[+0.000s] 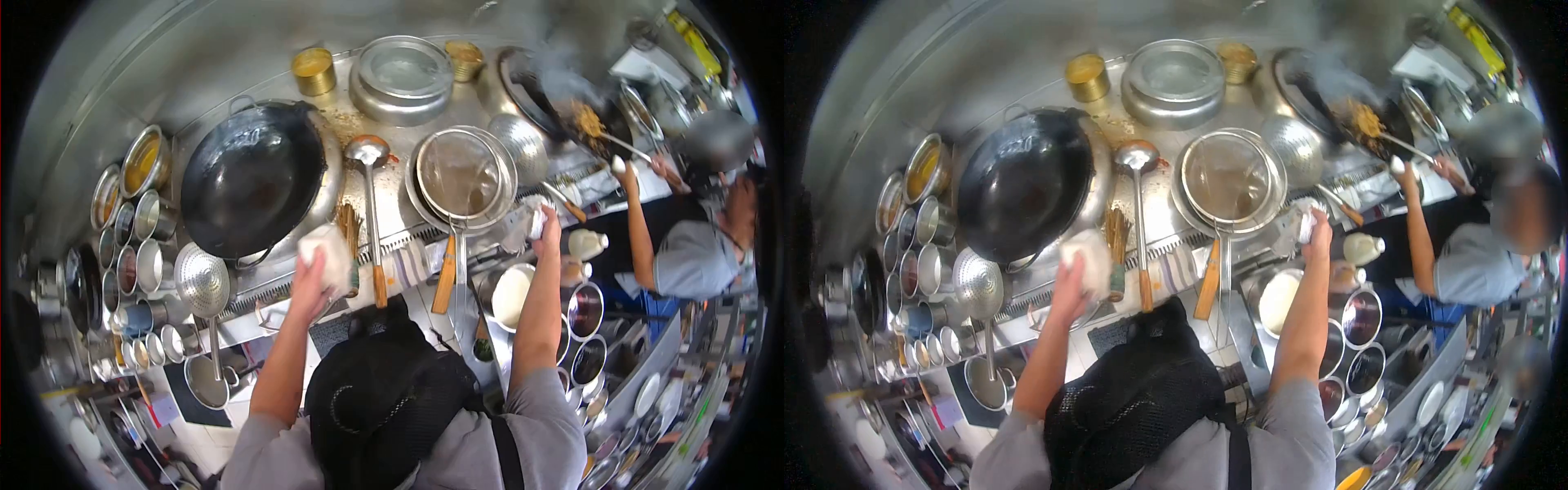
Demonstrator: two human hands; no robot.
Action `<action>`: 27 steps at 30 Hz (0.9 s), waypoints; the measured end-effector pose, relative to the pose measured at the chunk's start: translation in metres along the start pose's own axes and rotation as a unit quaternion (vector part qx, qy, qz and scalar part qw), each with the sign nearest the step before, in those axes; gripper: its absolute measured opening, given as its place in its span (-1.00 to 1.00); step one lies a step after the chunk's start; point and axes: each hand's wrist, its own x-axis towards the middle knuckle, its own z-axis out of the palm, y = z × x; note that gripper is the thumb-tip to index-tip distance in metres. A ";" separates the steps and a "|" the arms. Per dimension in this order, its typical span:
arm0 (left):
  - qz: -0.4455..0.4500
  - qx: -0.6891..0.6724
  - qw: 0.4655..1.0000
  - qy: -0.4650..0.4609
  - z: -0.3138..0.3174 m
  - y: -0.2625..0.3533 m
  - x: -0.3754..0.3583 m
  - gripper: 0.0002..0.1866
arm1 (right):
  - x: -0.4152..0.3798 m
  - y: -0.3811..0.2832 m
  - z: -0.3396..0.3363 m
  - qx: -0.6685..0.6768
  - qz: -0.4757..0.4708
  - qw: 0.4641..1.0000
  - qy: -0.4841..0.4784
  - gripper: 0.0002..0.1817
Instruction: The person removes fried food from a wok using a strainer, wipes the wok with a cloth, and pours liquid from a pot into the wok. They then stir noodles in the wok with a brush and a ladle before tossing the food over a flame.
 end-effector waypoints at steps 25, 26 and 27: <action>-0.123 0.089 0.968 -0.199 0.066 -0.039 0.045 -0.47 | -0.047 0.016 -0.040 0.052 -0.128 0.990 -0.032 -0.67; -0.128 0.094 0.965 -0.210 0.064 -0.055 0.039 -0.47 | -0.069 0.010 -0.034 0.054 -0.097 0.993 -0.027 -0.70; -0.117 0.073 0.955 -0.261 0.061 -0.073 0.038 -0.46 | -0.092 0.006 -0.027 0.048 -0.058 0.996 -0.041 -0.70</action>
